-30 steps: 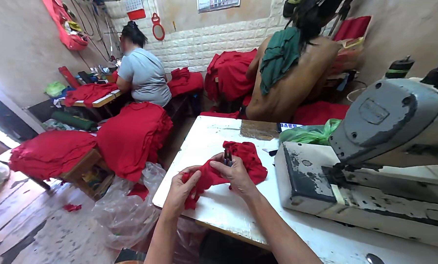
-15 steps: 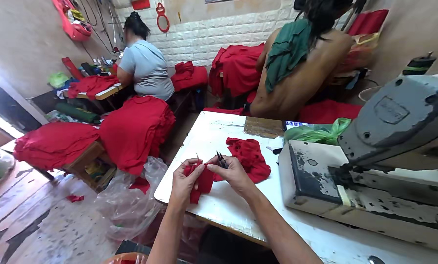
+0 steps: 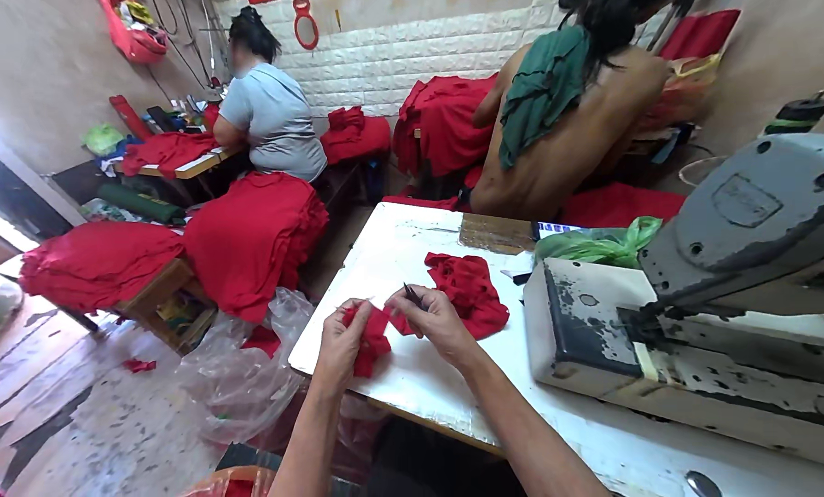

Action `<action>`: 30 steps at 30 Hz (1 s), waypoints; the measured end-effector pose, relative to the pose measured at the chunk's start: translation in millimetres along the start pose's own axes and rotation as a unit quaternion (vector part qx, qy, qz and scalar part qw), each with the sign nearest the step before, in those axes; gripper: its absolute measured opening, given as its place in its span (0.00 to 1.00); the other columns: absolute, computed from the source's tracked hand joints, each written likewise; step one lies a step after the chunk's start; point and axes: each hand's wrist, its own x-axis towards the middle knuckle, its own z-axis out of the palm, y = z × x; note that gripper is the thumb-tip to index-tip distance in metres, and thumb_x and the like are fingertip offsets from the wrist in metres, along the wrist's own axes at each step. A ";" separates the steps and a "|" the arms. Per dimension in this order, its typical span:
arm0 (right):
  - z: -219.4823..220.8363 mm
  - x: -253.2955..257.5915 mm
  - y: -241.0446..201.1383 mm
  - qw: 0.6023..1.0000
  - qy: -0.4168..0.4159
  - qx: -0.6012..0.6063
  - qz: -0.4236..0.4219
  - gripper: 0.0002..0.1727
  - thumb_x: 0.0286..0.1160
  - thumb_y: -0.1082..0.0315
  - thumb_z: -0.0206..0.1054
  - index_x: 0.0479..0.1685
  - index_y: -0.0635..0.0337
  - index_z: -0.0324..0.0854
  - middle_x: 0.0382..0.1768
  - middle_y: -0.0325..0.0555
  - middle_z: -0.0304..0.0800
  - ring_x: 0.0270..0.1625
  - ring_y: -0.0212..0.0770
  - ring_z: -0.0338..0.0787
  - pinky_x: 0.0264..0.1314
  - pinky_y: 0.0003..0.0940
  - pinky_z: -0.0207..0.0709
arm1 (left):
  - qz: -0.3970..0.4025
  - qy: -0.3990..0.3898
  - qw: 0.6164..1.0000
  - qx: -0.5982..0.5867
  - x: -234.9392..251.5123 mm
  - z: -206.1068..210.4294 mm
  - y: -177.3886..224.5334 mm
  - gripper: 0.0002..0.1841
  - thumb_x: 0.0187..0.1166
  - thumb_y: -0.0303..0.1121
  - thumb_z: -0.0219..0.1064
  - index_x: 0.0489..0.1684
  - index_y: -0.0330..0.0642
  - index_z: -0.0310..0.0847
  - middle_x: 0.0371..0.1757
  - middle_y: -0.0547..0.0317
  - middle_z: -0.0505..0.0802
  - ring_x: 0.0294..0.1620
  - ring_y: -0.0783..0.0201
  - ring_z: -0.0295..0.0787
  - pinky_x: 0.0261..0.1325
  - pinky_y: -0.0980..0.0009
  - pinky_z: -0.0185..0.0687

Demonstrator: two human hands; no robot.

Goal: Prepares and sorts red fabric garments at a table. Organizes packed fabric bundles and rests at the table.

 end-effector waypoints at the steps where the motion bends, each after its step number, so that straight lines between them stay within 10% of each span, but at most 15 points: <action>1: -1.5 0.0 -0.6 1.000 0.009 0.001 -0.003 0.11 0.87 0.69 0.58 0.45 0.65 0.84 0.29 0.32 0.87 0.19 0.17 0.71 0.22 0.13 0.66 | 0.008 0.032 0.999 0.001 -0.1 -0.1 3.4 0.12 0.90 0.29 0.54 0.35 0.40 0.82 0.24 0.69 0.86 0.25 0.77 0.82 0.33 0.78 0.83; 6: -17.7 4.4 10.1 0.991 0.129 -0.033 -0.026 0.14 0.90 0.68 0.55 0.42 0.66 0.85 0.27 0.35 0.88 0.17 0.18 0.70 0.21 0.15 0.65 | 0.043 0.096 0.992 -0.076 9.1 -20.0 21.2 0.16 0.76 0.19 0.64 0.18 0.48 0.75 0.14 0.68 0.84 0.14 0.75 0.80 0.24 0.78 0.83; 9: -25.5 8.8 15.7 0.985 0.151 -0.082 0.011 0.12 0.88 0.67 0.60 0.40 0.65 0.85 0.25 0.36 0.87 0.16 0.21 0.71 0.21 0.17 0.65 | 0.034 0.035 0.999 0.020 20.6 -22.3 18.2 0.11 0.72 0.19 0.69 0.26 0.47 0.75 0.16 0.71 0.80 0.13 0.79 0.73 0.19 0.82 0.74; 12: -32.4 11.9 19.4 0.964 0.104 -0.232 0.076 0.09 0.81 0.64 0.69 0.43 0.63 0.87 0.34 0.43 0.90 0.26 0.32 0.80 0.33 0.31 0.76 | -0.007 -0.077 0.960 0.269 37.2 -11.1 1.8 0.11 0.80 0.32 0.70 0.55 0.38 0.86 0.37 0.55 0.89 0.30 0.68 0.82 0.39 0.67 0.80; 14: -32.4 12.8 15.4 0.927 0.044 -0.352 0.124 0.14 0.78 0.62 0.72 0.54 0.62 0.89 0.52 0.54 0.92 0.54 0.49 0.89 0.63 0.51 0.79 | -0.034 -0.150 0.900 0.408 49.1 3.0 -11.4 0.18 0.87 0.36 0.64 0.69 0.37 0.83 0.53 0.42 0.92 0.49 0.53 0.90 0.59 0.52 0.82; 17: -28.8 16.6 16.8 0.866 -0.002 -0.474 0.161 0.16 0.80 0.67 0.66 0.61 0.63 0.87 0.64 0.60 0.86 0.68 0.58 0.85 0.73 0.57 0.73 | -0.041 -0.203 0.843 0.497 59.9 16.9 -26.1 0.17 0.84 0.33 0.65 0.65 0.32 0.84 0.60 0.35 0.90 0.66 0.40 0.85 0.74 0.43 0.73; 21: -32.7 16.5 21.1 0.894 0.103 -0.424 0.105 0.13 0.82 0.66 0.65 0.54 0.66 0.88 0.53 0.60 0.91 0.60 0.57 0.89 0.68 0.57 0.77 | -0.021 -0.168 0.880 0.443 63.5 16.0 -23.2 0.13 0.80 0.33 0.70 0.53 0.30 0.87 0.54 0.37 0.89 0.59 0.45 0.86 0.68 0.48 0.76; 26: -31.6 11.2 21.4 0.907 0.265 -0.313 -0.093 0.08 0.77 0.69 0.69 0.45 0.65 0.90 0.39 0.51 0.93 0.43 0.45 0.91 0.51 0.46 0.84 | 0.022 -0.152 0.978 0.142 51.2 3.3 -1.5 0.05 0.80 0.27 0.68 0.47 0.36 0.84 0.39 0.62 0.92 0.23 0.75 0.83 0.28 0.78 0.83; 30: -36.4 10.4 15.1 0.886 0.324 -0.289 -0.163 0.07 0.75 0.70 0.70 0.44 0.62 0.90 0.40 0.47 0.93 0.42 0.37 0.91 0.49 0.37 0.84 | 0.089 -0.184 0.977 0.054 38.0 -5.1 34.8 0.03 0.80 0.24 0.66 0.44 0.40 0.83 0.31 0.67 0.91 0.20 0.77 0.83 0.27 0.80 0.84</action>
